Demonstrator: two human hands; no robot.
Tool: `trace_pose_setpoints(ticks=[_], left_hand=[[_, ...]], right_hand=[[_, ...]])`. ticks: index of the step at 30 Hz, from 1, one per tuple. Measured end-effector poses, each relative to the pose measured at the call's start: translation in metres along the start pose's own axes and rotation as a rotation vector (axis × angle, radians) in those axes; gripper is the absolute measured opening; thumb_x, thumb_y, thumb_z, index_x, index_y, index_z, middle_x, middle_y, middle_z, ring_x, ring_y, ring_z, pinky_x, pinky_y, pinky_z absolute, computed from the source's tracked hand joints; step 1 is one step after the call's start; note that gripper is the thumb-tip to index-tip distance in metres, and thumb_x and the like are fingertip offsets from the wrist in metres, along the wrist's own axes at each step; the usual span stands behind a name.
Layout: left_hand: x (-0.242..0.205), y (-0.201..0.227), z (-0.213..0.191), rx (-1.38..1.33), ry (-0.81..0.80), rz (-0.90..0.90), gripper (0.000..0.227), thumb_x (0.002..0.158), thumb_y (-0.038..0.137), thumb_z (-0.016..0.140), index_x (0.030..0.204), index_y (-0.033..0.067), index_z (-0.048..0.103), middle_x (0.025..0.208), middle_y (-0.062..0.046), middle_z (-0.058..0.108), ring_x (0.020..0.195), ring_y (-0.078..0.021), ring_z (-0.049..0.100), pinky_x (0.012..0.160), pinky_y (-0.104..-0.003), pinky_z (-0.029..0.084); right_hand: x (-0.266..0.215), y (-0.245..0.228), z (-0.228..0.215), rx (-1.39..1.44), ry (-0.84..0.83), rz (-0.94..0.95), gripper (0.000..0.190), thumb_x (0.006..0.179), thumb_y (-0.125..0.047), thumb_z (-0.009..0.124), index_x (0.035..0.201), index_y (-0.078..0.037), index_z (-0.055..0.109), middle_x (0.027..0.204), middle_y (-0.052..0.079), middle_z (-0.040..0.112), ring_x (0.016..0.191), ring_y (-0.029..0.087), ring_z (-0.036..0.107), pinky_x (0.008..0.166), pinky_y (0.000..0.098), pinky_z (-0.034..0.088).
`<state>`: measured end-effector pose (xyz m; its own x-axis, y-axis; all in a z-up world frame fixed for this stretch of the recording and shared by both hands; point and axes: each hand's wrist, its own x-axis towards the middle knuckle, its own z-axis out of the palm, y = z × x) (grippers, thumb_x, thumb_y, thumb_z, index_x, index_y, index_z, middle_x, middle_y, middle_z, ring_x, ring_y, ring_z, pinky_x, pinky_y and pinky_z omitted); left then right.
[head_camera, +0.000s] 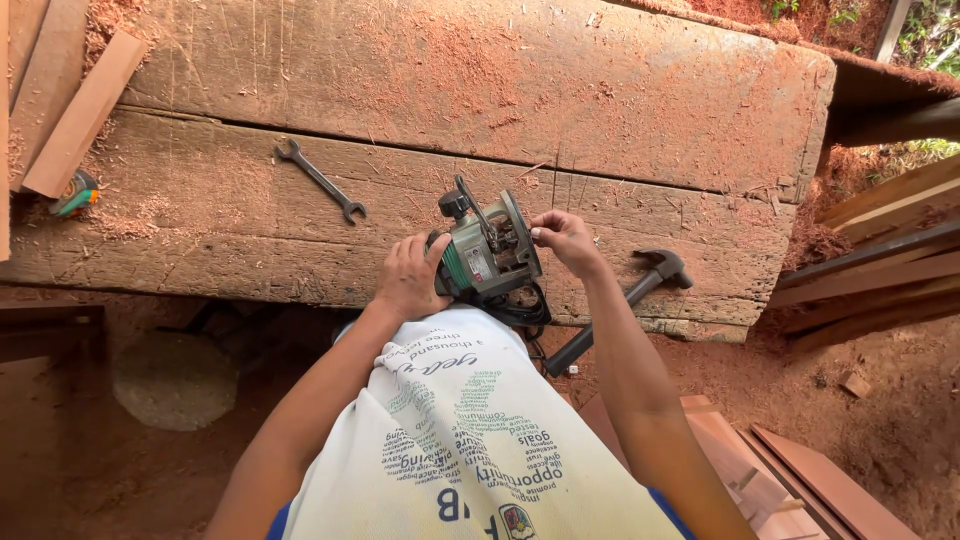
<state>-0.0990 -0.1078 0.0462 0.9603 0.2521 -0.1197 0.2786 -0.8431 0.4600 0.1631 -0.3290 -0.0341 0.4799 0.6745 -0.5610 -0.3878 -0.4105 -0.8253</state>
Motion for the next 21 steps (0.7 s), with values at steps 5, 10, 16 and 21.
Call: trace_pose_setpoints(ticks=[5, 10, 16, 21], left_hand=[[0.000, 0.000, 0.000, 0.015, -0.009, 0.002, 0.106, 0.056, 0.044, 0.090, 0.144, 0.0157, 0.038, 0.129, -0.021, 0.051, 0.121, -0.0400, 0.052, 0.104, -0.050, 0.044], [-0.001, 0.001, -0.002, 0.002, -0.014, -0.010, 0.107, 0.057, 0.044, 0.090, 0.145, 0.0153, 0.037, 0.129, -0.021, 0.051, 0.122, -0.0400, 0.052, 0.105, -0.051, 0.043], [-0.001, 0.002, 0.000, 0.011, -0.003, -0.020, 0.106, 0.056, 0.043, 0.091, 0.144, 0.0177, 0.037, 0.130, -0.020, 0.051, 0.122, -0.0396, 0.052, 0.105, -0.050, 0.044], [-0.001, 0.002, 0.000, 0.010, 0.024, -0.007, 0.105, 0.055, 0.042, 0.090, 0.144, 0.0181, 0.039, 0.131, -0.019, 0.051, 0.122, -0.0385, 0.052, 0.106, -0.050, 0.044]], right_hand=[[-0.013, -0.019, 0.013, -0.130, 0.082, 0.047, 0.011, 0.093, -0.001, 0.070, 0.105, -0.002, 0.069, 0.096, 0.009, 0.073, 0.086, 0.015, 0.070, 0.082, 0.0309, 0.063], [-0.003, -0.003, 0.014, 0.047, 0.111, 0.052, 0.012, 0.093, 0.000, 0.070, 0.105, -0.002, 0.069, 0.099, 0.008, 0.072, 0.089, 0.015, 0.071, 0.086, 0.0298, 0.063], [-0.010, -0.010, 0.020, -0.064, 0.105, 0.056, 0.015, 0.099, -0.008, 0.065, 0.112, 0.000, 0.069, 0.098, 0.007, 0.070, 0.084, 0.012, 0.065, 0.077, 0.0276, 0.058], [-0.011, -0.005, 0.011, -0.024, 0.152, 0.030, 0.016, 0.099, -0.007, 0.066, 0.113, 0.000, 0.071, 0.096, 0.007, 0.070, 0.081, 0.013, 0.063, 0.075, 0.0277, 0.057]])
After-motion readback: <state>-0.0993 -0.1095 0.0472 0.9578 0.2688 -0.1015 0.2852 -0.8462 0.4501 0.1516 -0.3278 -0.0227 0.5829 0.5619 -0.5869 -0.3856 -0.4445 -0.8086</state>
